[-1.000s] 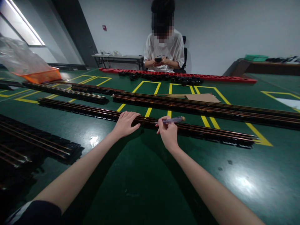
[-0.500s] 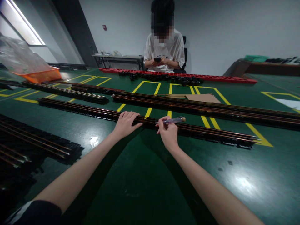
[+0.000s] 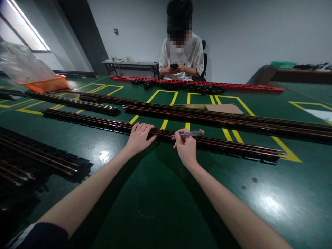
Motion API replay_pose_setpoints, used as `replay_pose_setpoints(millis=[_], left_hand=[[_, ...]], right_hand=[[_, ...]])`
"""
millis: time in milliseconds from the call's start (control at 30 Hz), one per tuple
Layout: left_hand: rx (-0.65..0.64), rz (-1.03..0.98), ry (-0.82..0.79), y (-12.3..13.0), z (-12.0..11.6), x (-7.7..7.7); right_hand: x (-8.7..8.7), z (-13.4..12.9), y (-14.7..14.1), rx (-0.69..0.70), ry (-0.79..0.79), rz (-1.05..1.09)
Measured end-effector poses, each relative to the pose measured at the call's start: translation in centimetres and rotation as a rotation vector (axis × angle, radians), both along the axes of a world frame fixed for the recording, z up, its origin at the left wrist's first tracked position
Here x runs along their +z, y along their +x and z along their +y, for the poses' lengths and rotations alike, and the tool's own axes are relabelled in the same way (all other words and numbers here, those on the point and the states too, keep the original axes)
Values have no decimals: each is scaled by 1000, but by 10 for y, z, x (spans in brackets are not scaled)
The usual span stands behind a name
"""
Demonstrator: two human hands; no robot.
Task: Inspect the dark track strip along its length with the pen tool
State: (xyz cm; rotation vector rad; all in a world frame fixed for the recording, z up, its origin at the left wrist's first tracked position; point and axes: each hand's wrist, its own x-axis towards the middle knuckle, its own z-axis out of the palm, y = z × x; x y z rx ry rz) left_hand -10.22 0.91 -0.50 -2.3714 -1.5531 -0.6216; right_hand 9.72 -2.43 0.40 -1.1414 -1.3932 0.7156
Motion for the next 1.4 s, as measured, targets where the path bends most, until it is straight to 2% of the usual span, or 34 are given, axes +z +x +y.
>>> replay_pose_setpoints(millis=[600, 1400], left_hand=[[22, 13, 55, -1, -1, -2], [42, 32, 33, -1, -1, -1]], right_hand=[[-1, 1, 1, 6, -1, 6], [2, -2, -1, -83, 18, 29]])
